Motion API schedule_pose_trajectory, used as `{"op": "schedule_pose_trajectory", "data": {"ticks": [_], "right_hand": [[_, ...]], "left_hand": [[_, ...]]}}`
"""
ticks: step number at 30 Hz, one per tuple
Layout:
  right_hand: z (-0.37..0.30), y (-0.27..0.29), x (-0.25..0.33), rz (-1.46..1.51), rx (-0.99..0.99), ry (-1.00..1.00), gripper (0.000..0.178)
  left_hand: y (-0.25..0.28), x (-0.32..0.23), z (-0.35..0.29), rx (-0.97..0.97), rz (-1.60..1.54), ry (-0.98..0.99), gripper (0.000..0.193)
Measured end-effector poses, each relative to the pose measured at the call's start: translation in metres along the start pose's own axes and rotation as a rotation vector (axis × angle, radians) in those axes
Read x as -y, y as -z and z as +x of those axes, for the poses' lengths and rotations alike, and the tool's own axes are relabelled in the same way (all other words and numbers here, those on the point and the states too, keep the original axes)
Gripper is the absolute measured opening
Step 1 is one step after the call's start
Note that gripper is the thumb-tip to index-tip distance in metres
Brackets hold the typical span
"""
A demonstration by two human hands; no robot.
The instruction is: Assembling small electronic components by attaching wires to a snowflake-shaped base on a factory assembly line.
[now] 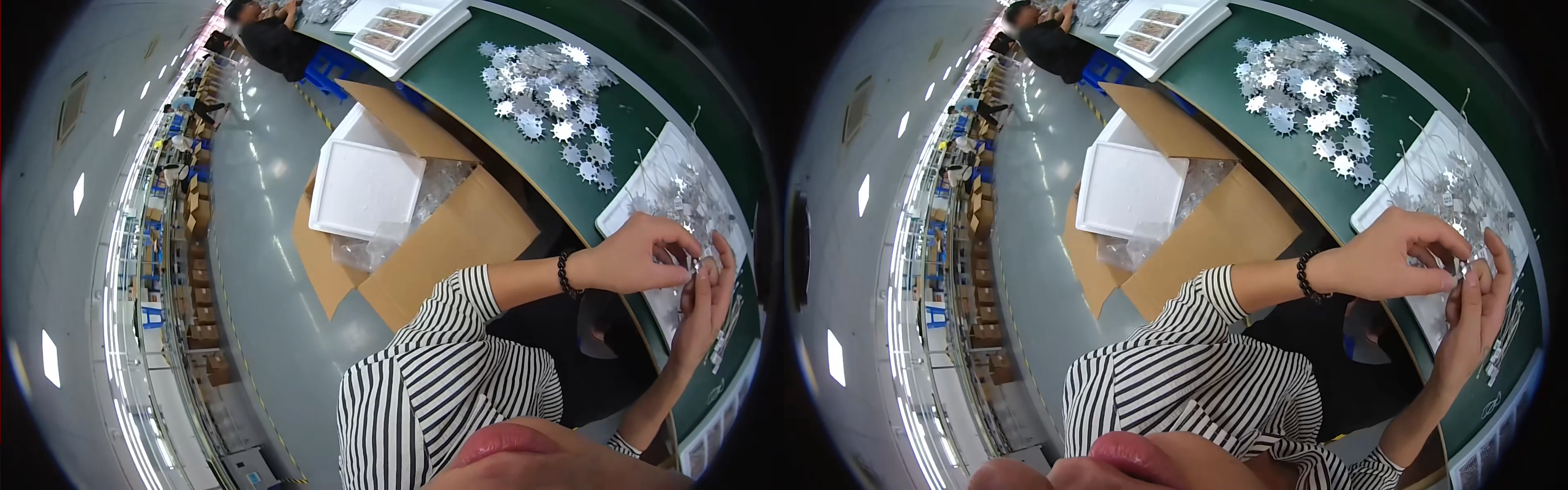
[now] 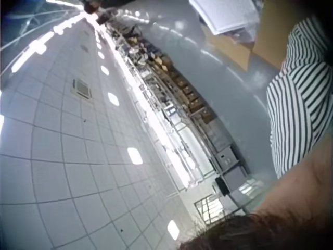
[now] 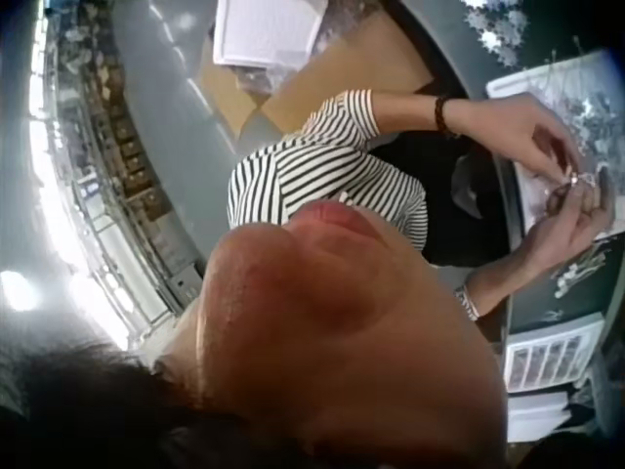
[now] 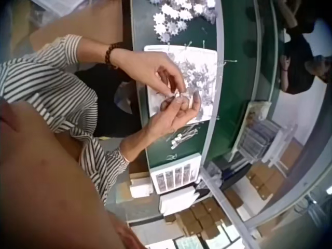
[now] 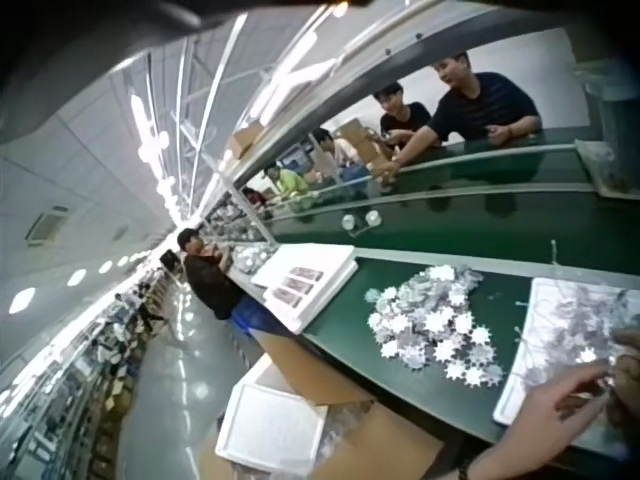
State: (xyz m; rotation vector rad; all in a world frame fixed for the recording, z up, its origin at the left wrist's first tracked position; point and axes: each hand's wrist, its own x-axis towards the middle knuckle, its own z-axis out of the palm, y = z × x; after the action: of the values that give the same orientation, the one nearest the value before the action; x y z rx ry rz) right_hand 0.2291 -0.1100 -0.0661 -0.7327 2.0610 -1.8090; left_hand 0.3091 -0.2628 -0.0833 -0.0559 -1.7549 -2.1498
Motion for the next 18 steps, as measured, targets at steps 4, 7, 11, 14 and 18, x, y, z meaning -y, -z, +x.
{"op": "schedule_pose_trajectory", "data": {"ticks": [4,7,11,14,18], "right_hand": [[-0.002,-0.007,-0.001,0.010,-0.152,0.003,0.046],[-0.001,-0.014,-0.003,0.078,-0.154,-0.065,0.046],[0.007,-0.011,0.005,0.077,0.029,-0.003,0.043],[-0.005,0.006,0.011,0.001,0.055,0.034,0.043],[-0.016,0.012,0.004,0.017,0.023,0.103,0.043]], "left_hand": [[0.005,-0.002,0.008,0.071,-0.007,-0.047,0.032],[0.007,-0.002,0.004,0.058,0.254,-0.138,0.035],[0.005,0.020,0.004,0.041,0.235,-0.029,0.036],[-0.009,0.009,0.005,0.081,0.223,-0.032,0.037],[-0.015,-0.002,0.006,0.170,0.319,-0.074,0.027]]}}
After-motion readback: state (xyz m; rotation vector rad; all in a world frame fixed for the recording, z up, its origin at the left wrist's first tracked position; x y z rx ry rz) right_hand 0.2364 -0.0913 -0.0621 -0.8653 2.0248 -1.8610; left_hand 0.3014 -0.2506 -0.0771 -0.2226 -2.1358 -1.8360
